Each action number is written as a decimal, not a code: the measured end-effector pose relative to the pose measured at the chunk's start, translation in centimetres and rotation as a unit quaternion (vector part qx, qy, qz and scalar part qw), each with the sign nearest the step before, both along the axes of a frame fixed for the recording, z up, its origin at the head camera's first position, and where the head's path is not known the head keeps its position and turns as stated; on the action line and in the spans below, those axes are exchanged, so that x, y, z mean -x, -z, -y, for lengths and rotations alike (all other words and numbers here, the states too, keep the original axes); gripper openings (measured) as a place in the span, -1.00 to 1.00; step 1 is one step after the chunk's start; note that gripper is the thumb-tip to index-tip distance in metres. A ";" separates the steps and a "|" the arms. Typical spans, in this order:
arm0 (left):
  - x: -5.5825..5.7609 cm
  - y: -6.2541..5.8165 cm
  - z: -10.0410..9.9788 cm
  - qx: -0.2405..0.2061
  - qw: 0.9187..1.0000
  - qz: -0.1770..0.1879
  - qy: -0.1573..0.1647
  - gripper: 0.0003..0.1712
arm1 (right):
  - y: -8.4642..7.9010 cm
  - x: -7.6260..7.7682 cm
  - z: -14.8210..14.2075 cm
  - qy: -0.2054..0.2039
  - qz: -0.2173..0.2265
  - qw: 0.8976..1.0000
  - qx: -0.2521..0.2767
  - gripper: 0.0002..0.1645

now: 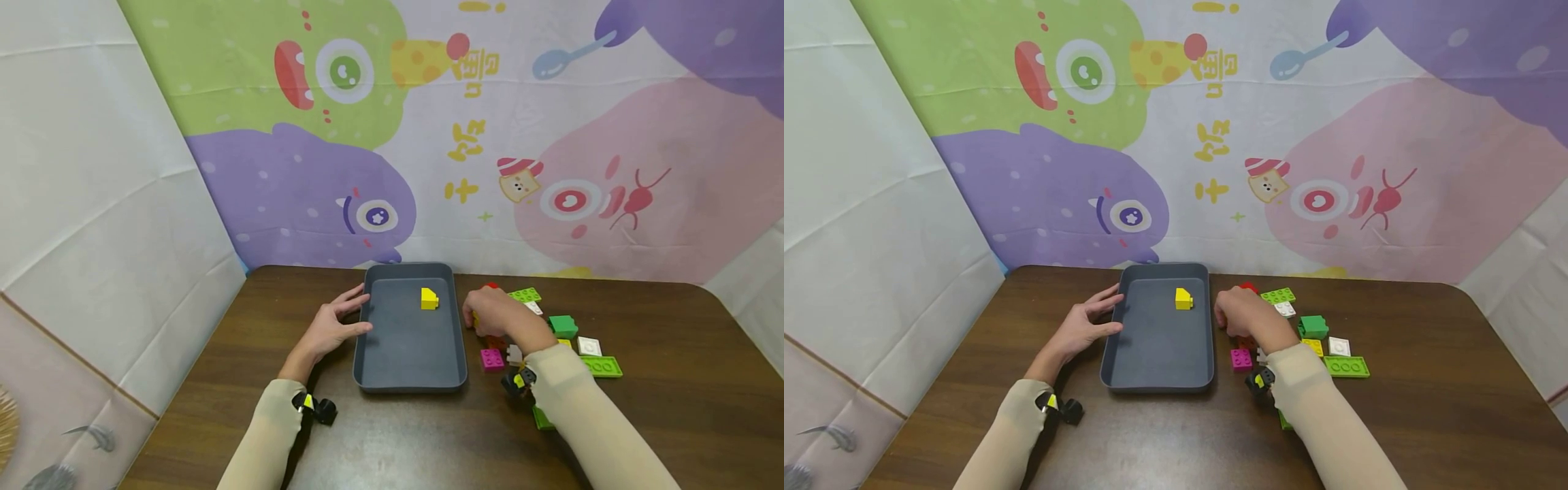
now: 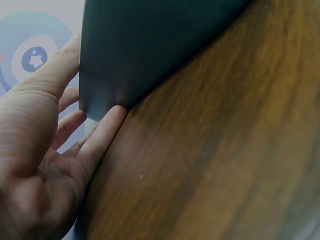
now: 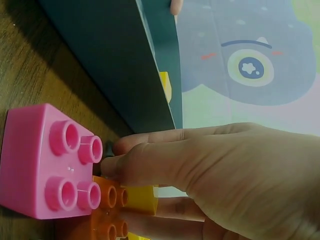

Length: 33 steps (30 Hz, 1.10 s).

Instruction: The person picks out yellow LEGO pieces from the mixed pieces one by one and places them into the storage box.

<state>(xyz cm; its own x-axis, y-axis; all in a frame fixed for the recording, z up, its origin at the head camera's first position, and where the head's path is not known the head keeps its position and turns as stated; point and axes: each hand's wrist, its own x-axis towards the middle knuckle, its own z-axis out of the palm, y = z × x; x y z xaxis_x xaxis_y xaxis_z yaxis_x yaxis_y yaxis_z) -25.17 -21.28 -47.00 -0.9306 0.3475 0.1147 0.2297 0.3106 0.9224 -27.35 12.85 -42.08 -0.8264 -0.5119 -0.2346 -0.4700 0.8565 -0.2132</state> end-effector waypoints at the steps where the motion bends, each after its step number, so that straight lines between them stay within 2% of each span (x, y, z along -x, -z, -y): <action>1: 0.0 0.0 0.0 -0.001 1.000 0.001 0.000 -0.22 | 0.0 0.0 0.0 0.002 0.000 1.000 0.000 -0.83; 11: 0.0 0.2 0.0 -0.002 1.000 0.007 0.002 -0.21 | -0.1 -0.1 0.0 0.022 0.027 0.999 -0.014 -0.75; 15: 0.0 0.3 0.1 0.000 1.000 0.008 0.002 -0.21 | 0.3 -0.1 0.1 0.019 0.020 1.000 -0.014 -0.72; 22: 0.2 0.3 0.1 0.000 1.000 0.003 0.003 -0.21 | 0.8 0.3 0.1 0.013 -0.005 1.000 -0.022 -0.83; 33: 0.0 0.0 0.1 0.001 1.000 0.002 0.005 -0.21 | 0.8 0.6 0.3 0.019 -0.002 0.999 -0.028 -0.86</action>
